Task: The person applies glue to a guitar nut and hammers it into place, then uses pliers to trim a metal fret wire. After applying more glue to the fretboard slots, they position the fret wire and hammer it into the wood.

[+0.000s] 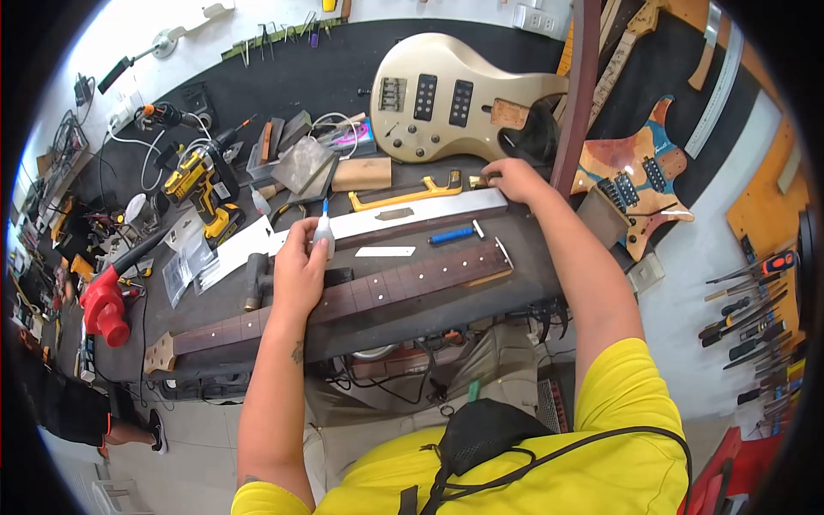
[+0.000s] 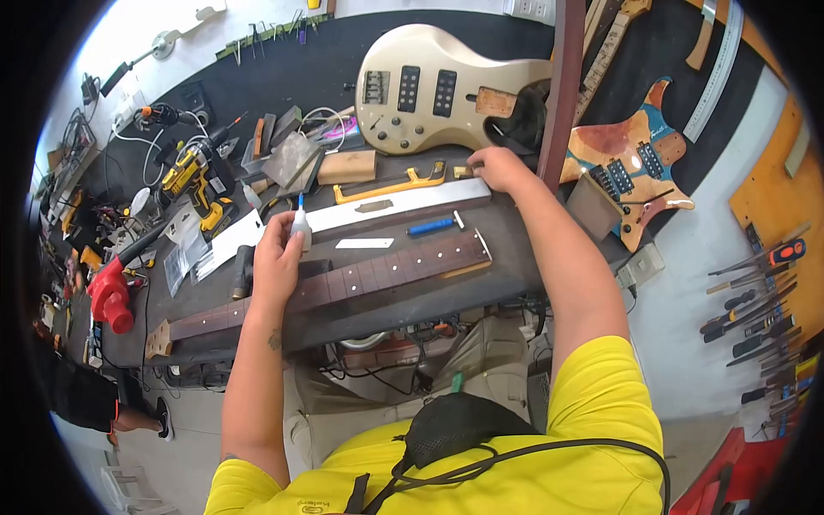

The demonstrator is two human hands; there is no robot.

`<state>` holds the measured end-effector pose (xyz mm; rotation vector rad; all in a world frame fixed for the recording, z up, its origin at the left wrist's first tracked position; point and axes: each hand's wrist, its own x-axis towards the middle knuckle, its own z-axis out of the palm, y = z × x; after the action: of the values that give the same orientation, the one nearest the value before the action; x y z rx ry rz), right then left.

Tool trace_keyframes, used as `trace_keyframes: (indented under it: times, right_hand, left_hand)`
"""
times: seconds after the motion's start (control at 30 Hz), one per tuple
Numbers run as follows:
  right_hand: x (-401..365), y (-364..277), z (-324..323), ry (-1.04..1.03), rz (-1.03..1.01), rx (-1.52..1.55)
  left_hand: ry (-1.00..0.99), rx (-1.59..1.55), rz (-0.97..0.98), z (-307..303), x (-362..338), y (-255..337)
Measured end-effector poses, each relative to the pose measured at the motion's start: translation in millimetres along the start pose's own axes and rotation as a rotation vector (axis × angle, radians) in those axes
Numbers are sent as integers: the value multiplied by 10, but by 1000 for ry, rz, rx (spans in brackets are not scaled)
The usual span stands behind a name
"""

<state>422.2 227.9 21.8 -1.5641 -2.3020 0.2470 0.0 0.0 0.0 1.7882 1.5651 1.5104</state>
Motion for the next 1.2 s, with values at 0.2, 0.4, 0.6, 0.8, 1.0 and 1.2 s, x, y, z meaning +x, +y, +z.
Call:
trace_keyframes:
  times: [0.2, 0.4, 0.6, 0.8, 1.0, 1.2]
  right_hand:
    - [281, 137, -62, -177, -135, -27]
    - [-41, 155, -120, 322, -273, 147]
    - [-1388, -68, 13, 392, 90, 1322]
    - [-1850, -225, 329, 317, -73, 1626]
    - [-1947, -238, 263, 271, -170, 1573]
    - [-1883, -307, 316, 283, -170, 1589]
  left_hand:
    - [12, -68, -50, 99, 29, -27]
    - [17, 102, 31, 100, -22, 223]
    - [-25, -233, -10, 531, -52, 466]
    - [-402, -936, -348, 1722, 22, 1173]
    - [-467, -980, -302, 2202, -36, 1122]
    - [-508, -828, -245, 2148, -77, 1082]
